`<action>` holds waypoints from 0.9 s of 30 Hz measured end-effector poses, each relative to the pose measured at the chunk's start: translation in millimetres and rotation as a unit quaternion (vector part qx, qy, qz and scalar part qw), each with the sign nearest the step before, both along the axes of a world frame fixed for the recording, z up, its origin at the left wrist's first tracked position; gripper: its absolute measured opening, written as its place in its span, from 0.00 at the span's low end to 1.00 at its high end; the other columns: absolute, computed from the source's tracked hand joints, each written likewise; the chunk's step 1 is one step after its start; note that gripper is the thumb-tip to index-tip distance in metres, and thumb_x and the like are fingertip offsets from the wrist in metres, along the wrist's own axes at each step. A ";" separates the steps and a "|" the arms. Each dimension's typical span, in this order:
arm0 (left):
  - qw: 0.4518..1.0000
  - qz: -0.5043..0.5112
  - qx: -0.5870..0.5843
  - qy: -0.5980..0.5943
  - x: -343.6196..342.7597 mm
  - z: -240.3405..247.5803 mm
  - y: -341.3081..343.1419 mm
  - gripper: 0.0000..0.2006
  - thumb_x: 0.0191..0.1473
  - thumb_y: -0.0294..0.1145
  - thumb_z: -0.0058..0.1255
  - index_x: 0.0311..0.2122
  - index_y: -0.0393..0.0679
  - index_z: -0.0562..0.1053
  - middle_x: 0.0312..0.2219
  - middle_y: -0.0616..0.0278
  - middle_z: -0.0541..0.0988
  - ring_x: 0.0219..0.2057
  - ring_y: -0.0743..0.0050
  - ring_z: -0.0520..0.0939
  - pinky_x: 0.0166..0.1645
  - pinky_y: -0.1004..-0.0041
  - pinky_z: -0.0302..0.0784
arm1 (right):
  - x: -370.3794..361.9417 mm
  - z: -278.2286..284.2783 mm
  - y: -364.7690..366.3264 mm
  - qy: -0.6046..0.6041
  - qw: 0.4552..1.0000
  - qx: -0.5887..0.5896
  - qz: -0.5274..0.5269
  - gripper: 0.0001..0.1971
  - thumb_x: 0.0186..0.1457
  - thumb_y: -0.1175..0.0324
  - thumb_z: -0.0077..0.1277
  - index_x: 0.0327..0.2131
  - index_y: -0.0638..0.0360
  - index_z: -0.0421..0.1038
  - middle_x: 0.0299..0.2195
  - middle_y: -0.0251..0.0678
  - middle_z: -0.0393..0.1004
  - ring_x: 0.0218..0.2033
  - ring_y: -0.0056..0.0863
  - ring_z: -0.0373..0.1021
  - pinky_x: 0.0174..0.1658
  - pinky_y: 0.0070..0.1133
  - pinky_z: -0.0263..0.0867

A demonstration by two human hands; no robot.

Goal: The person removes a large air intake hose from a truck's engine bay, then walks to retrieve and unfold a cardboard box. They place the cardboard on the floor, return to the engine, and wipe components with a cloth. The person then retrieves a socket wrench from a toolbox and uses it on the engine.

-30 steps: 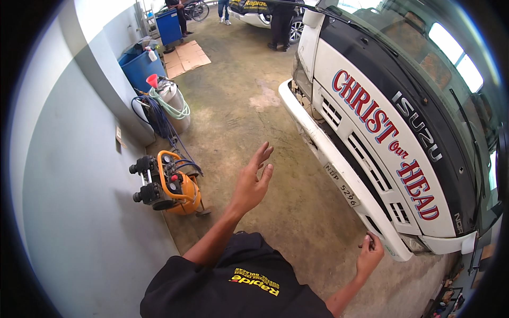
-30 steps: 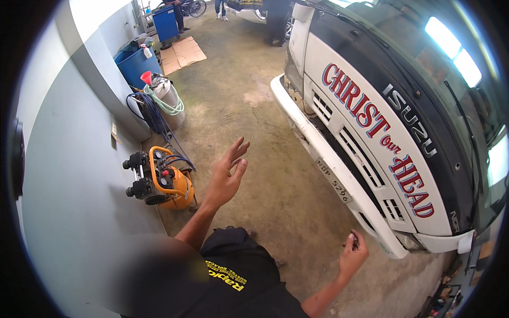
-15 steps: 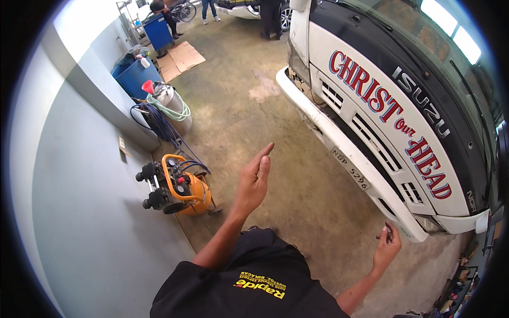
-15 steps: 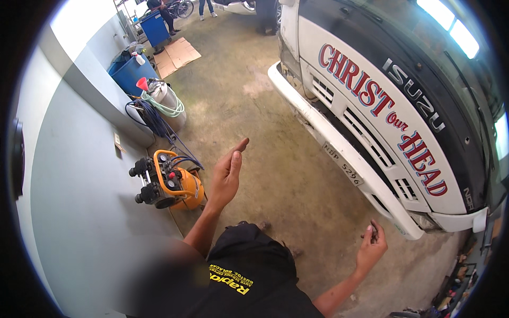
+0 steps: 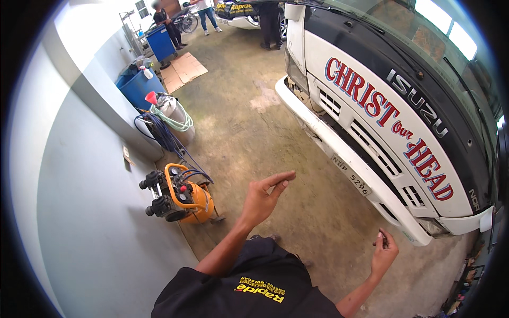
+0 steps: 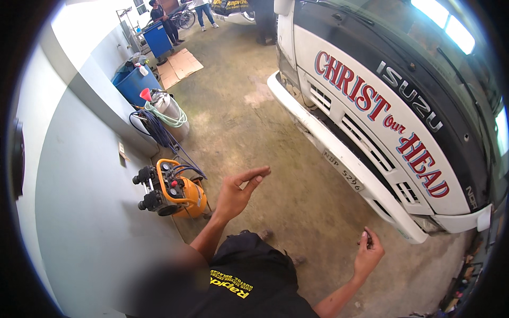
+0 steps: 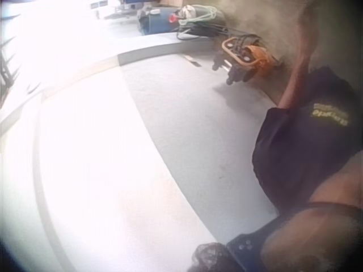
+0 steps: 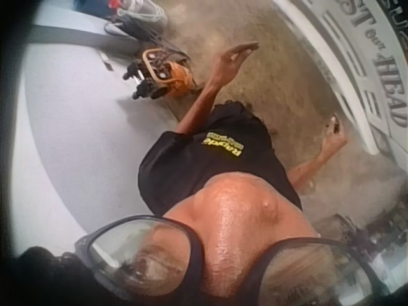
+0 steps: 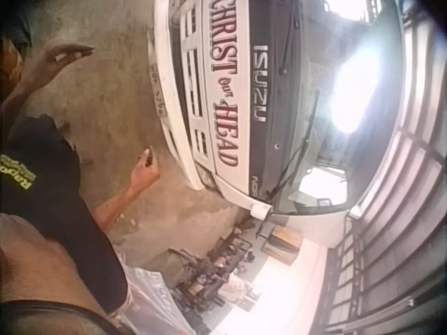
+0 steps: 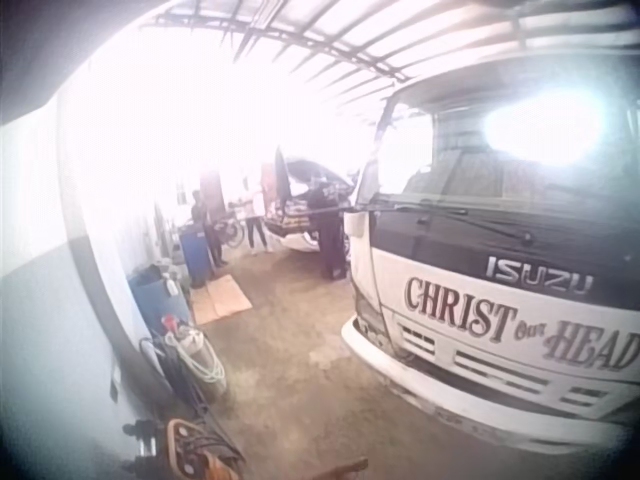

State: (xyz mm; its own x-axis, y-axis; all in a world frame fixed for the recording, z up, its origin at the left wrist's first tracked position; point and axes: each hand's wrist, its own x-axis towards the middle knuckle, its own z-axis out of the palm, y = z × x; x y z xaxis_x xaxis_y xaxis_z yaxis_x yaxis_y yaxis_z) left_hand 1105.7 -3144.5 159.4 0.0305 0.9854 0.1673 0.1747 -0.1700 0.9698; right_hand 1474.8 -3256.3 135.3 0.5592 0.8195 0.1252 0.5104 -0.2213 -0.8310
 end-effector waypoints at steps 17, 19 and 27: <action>0.937 -0.348 0.030 0.026 317.3 3.6 -43.5 0.17 0.71 0.38 0.36 0.48 0.35 0.73 0.28 0.60 0.80 0.31 0.75 0.80 0.43 0.74 0.75 | 147.1 24.8 -222.7 -0.037 0.904 0.138 -0.402 0.10 0.58 0.69 0.61 0.27 0.65 0.75 0.17 0.27 0.70 0.18 0.11 0.57 0.22 0.16 0.54; 0.913 -0.407 0.021 -0.016 383.3 -3.4 -70.4 0.15 0.71 0.35 0.37 0.52 0.36 0.71 0.35 0.58 0.80 0.35 0.74 0.80 0.45 0.73 0.75 | 168.8 12.9 -287.5 0.001 0.891 0.088 -0.444 0.10 0.57 0.69 0.61 0.27 0.65 0.74 0.17 0.28 0.69 0.18 0.11 0.57 0.22 0.17 0.54; 0.847 -0.528 0.040 0.049 593.3 -17.1 -183.6 0.09 0.63 0.27 0.53 0.46 0.35 0.75 0.37 0.59 0.79 0.34 0.79 0.78 0.40 0.75 0.77 | 254.0 10.9 -434.6 0.048 0.805 0.116 -0.580 0.09 0.59 0.69 0.59 0.29 0.64 0.74 0.18 0.25 0.70 0.21 0.10 0.62 0.25 0.14 0.57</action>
State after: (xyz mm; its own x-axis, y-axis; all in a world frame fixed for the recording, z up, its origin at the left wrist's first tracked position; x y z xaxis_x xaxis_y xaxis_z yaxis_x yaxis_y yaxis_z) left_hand 1698.9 -3328.1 142.2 0.9055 0.3851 0.1784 -0.0376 -0.3459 0.9375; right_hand 1728.8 -3690.9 146.2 0.9476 -0.3001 0.1098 0.0029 -0.3354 -0.9421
